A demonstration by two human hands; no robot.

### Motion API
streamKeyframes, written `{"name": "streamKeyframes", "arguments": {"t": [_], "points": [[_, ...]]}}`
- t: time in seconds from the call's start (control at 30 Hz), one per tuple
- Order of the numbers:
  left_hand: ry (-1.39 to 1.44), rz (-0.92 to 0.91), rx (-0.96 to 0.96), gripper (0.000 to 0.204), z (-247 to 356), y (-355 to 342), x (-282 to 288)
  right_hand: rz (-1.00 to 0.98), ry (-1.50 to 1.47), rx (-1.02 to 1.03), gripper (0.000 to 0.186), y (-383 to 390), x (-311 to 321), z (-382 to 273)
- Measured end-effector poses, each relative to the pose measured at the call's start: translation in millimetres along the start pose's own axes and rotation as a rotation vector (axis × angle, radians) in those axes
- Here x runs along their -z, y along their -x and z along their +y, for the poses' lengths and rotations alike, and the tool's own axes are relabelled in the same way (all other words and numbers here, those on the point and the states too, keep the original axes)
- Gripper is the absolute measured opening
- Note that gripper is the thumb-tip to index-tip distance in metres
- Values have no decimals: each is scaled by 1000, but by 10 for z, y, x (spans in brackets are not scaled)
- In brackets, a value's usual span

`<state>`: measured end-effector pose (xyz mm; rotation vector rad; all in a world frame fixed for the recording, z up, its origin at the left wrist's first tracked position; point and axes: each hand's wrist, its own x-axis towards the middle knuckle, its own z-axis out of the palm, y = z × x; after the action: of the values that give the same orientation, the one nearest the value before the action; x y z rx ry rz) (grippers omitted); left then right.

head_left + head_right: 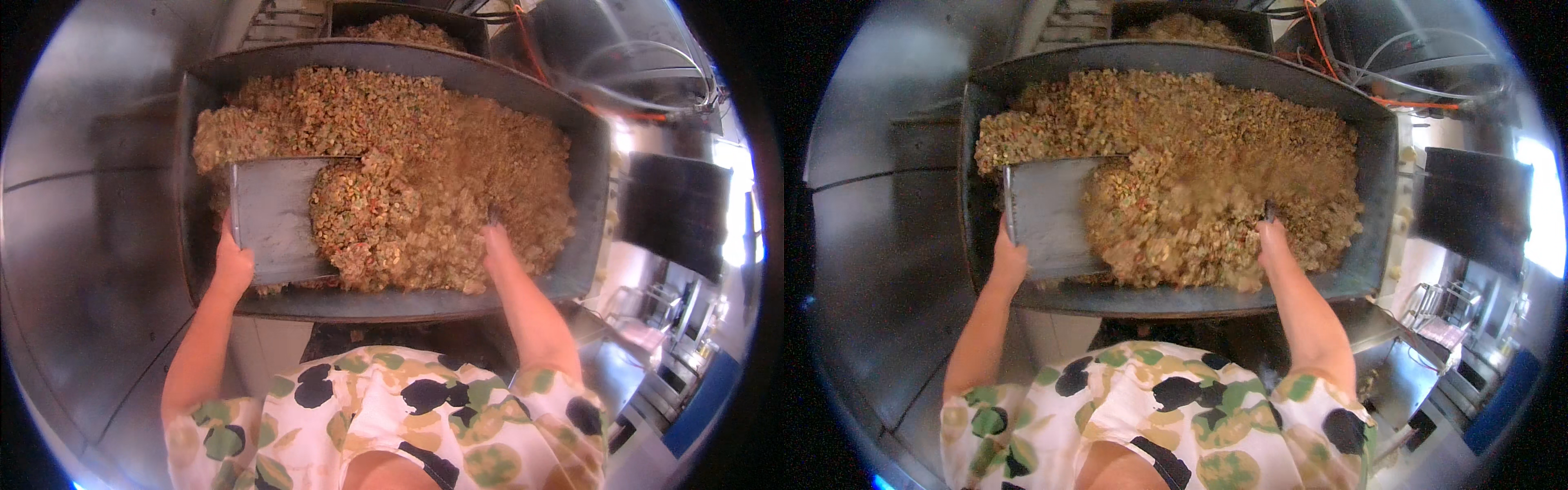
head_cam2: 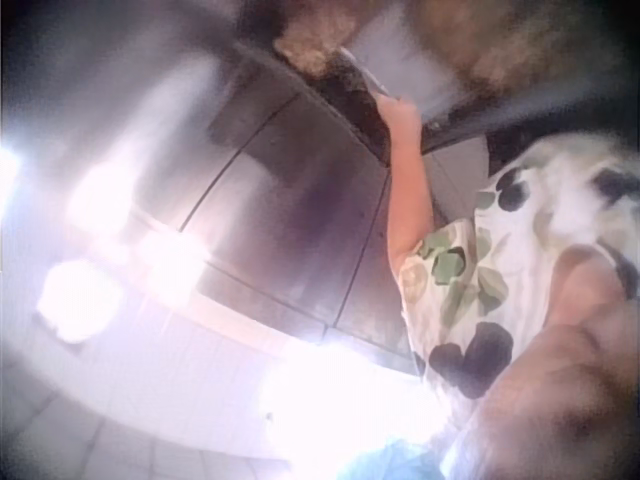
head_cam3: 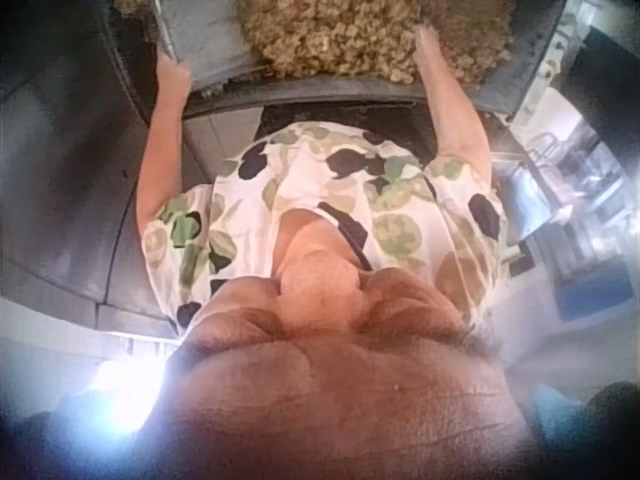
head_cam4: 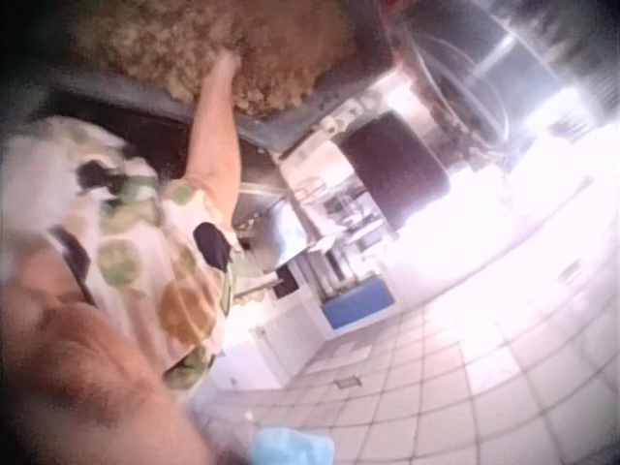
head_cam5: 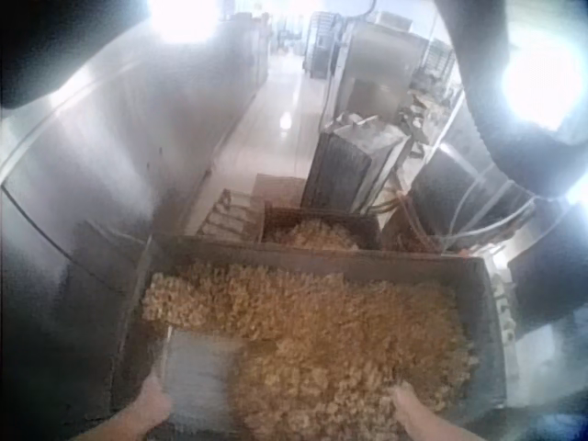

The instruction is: The person kneads a large mass of dough on a table, cuts a portion with a scraper, and places it on a scale. They then scoop a granular mixture from a bin into a machine hopper using a metal scoop and their hands.

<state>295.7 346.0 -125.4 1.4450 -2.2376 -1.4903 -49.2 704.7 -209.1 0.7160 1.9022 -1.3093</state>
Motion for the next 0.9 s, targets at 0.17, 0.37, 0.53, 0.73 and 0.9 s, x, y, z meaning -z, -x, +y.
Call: {"name": "streamKeyframes", "arguments": {"t": [0.17, 0.37, 0.53, 0.73, 0.9], "points": [[106, -1, 1, 75, -41, -6, -150, 29, 96, -64, 47, -21, -150, 42], [214, 32, 188, 76, 164, 62, -236, -238, 146, 207, 32, 346, -753, -49], [125, 90, 207, 77, -90, 54, -224, -385, 597, 463, 59, 1144, -1100, -563], [216, 134, 236, 72, 136, 181, -277, 252, 615, 892, 42, 317, 306, -1492], [264, 134, 263, 71, 77, 203, -303, 706, 1016, 781, 42, -743, 1402, -1806]]}}
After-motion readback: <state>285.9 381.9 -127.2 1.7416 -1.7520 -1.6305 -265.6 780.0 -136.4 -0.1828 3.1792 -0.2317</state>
